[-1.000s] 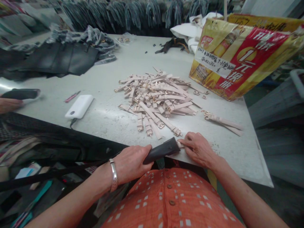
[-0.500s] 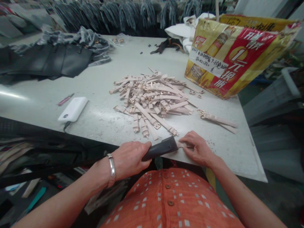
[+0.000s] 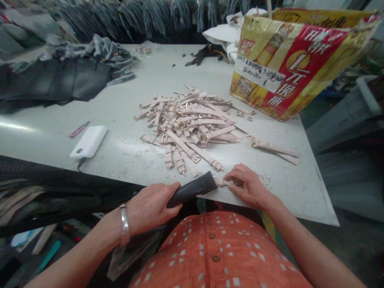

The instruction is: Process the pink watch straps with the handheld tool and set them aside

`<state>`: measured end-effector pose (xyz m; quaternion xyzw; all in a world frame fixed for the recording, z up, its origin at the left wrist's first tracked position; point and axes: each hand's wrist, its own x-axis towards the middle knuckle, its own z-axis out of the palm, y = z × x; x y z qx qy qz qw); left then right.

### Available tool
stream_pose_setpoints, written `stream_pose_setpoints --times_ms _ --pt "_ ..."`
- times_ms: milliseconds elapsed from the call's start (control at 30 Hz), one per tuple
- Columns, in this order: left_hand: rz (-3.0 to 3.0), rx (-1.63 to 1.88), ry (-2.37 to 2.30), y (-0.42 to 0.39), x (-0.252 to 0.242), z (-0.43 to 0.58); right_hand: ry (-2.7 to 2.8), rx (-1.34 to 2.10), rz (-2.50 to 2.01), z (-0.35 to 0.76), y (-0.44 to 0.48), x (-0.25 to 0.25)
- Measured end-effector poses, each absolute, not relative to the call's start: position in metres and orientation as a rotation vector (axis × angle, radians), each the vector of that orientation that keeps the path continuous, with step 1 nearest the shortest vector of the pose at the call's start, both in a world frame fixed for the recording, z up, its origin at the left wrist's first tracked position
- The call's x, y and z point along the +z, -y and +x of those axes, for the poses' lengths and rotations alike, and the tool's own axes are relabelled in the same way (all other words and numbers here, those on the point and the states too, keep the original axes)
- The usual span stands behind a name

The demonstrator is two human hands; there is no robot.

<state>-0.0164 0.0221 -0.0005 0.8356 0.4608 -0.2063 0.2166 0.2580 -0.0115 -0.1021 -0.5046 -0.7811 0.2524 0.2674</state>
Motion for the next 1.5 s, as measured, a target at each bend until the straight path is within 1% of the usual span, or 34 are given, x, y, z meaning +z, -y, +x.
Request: stream_pose_setpoints --times_ms 267,633,967,1167,1500 --pt "2.334 -0.576 -1.260 -0.020 -0.003 -0.005 2.162 0.649 -1.339 0.255 0.012 -0.101" --pt "2.322 -0.602 -1.319 -0.016 0.001 -0.010 2.216 0.705 -1.300 0.258 0.009 -0.099" --pt "2.271 -0.522 -1.385 -0.015 -0.007 -0.009 2.193 0.669 -1.296 0.259 0.012 -0.103" --pt "2.310 -0.584 -1.361 -0.003 -0.002 -0.016 2.130 0.678 -1.280 0.259 0.012 -0.107" --pt "2.440 -0.709 -1.196 0.010 0.008 0.015 2.130 0.792 -1.271 0.263 0.012 -0.091"
